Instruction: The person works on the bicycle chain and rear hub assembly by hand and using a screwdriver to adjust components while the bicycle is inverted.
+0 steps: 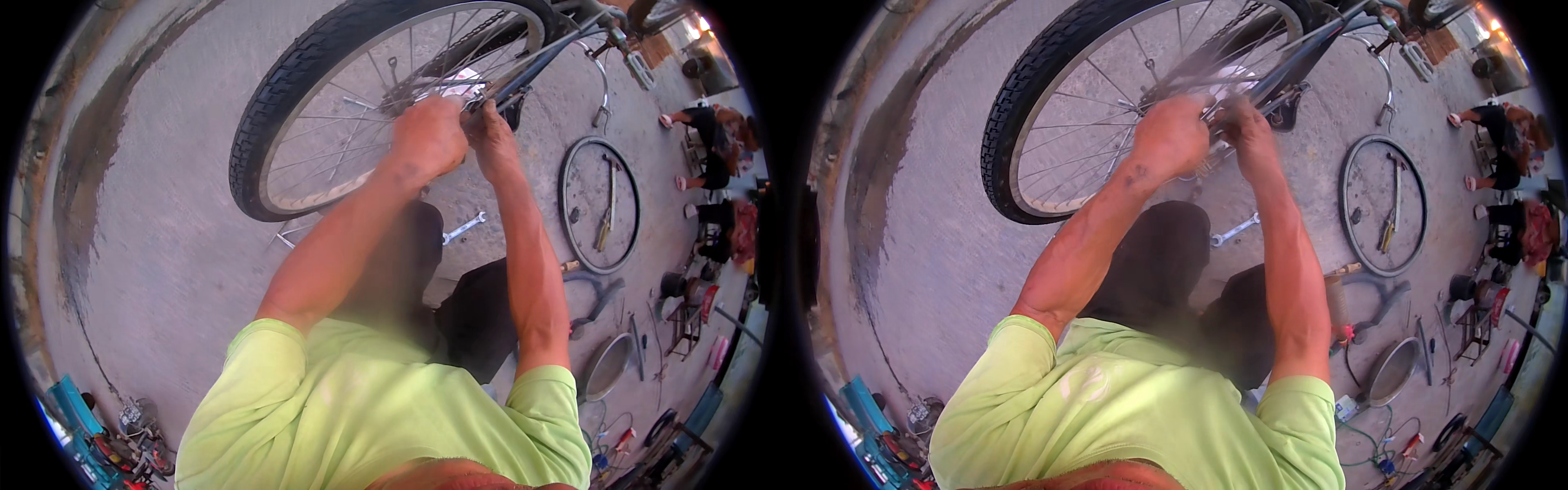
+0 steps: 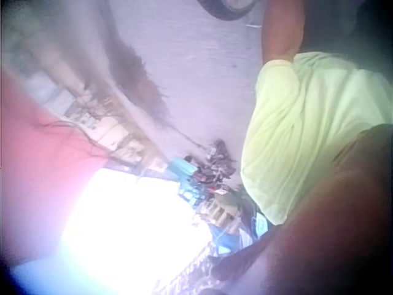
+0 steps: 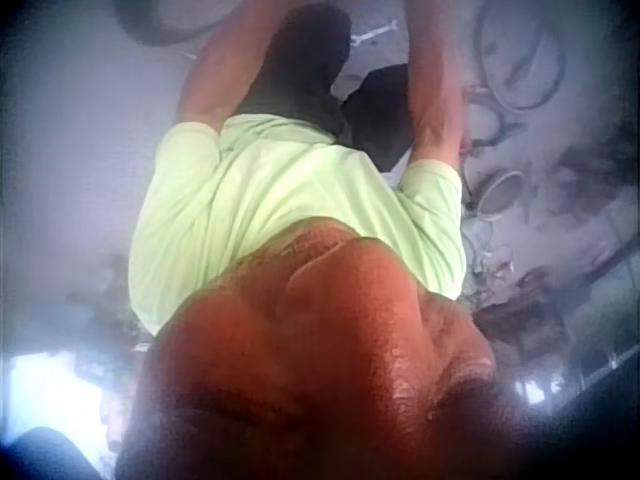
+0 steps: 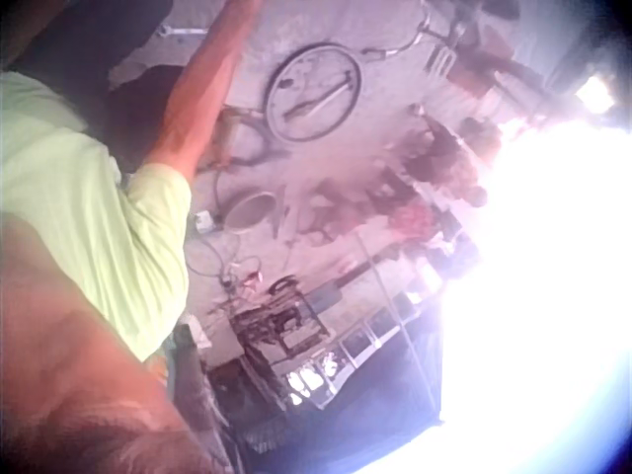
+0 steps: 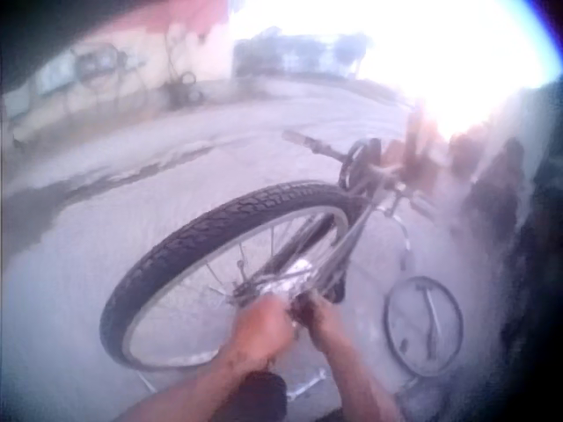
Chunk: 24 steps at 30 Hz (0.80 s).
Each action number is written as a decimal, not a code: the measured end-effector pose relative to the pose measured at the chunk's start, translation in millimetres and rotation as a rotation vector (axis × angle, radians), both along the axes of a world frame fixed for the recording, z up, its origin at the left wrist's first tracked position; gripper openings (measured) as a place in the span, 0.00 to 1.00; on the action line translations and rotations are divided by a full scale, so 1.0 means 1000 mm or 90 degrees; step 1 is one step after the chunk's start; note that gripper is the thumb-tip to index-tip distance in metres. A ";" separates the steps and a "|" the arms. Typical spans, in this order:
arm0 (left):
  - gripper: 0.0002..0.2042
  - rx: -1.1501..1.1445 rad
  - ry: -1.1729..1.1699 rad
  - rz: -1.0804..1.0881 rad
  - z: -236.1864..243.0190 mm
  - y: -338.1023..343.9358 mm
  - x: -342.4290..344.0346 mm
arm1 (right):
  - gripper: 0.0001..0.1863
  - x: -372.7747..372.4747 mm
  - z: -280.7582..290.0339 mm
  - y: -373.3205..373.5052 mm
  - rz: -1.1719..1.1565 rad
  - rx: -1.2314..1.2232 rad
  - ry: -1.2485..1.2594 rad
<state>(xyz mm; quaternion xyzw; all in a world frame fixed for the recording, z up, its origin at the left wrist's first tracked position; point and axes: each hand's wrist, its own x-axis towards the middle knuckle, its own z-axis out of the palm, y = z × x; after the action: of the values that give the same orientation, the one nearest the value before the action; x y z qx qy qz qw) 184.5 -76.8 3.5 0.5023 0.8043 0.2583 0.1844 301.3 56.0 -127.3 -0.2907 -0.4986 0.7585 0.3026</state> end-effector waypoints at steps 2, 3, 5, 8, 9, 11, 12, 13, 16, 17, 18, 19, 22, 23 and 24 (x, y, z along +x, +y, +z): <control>0.16 -0.011 0.007 0.001 0.000 0.003 0.000 | 0.28 -0.001 0.000 0.000 -0.007 -0.010 0.005; 0.16 -0.016 0.008 0.003 0.000 0.004 -0.001 | 0.28 -0.003 0.001 -0.003 -0.012 -0.013 0.008; 0.16 -0.026 0.017 0.001 0.003 0.005 0.000 | 0.27 -0.005 0.004 -0.005 -0.017 -0.021 0.012; 0.16 -0.043 0.046 -0.009 0.011 0.010 0.006 | 0.27 -0.004 0.002 -0.001 -0.016 -0.034 0.018; 0.16 -0.053 0.060 -0.004 0.013 0.012 0.008 | 0.26 -0.003 0.000 -0.001 -0.011 -0.040 0.024; 0.15 -0.058 0.088 0.004 0.017 0.014 0.010 | 0.26 -0.003 -0.003 0.000 0.003 -0.049 0.036; 0.15 -0.053 0.099 0.004 0.017 0.015 0.012 | 0.26 -0.003 -0.004 0.001 0.011 -0.053 0.038; 0.15 -0.048 0.111 0.006 0.017 0.017 0.012 | 0.26 -0.003 -0.005 0.002 0.020 -0.056 0.041; 0.16 -0.010 0.077 0.009 0.004 0.030 0.005 | 0.26 0.002 0.002 0.002 0.049 -0.066 0.031; 0.16 -0.006 0.079 0.017 0.000 0.031 0.004 | 0.26 0.002 0.005 0.001 0.058 -0.075 0.044; 0.17 -0.001 0.080 0.022 -0.002 0.032 0.006 | 0.25 0.003 0.007 0.000 0.064 -0.084 0.058; 0.17 0.003 0.081 0.028 -0.003 0.033 0.006 | 0.25 0.005 0.009 -0.001 0.071 -0.093 0.072; 0.18 -0.004 0.118 0.011 -0.008 0.034 0.000 | 0.26 0.009 0.012 -0.006 0.091 -0.103 0.074; 0.18 -0.004 0.118 0.008 -0.009 0.034 -0.002 | 0.26 0.008 0.009 -0.006 0.093 -0.101 0.076; 0.18 -0.003 0.116 0.005 -0.008 0.036 -0.004 | 0.26 0.007 0.007 -0.003 0.097 -0.098 0.075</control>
<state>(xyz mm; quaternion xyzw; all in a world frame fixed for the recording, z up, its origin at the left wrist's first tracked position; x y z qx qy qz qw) 180.9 -41.0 -4.1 0.5203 0.8203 0.2105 0.1103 308.0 53.3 -120.7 -0.2292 -0.4406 0.8312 0.2499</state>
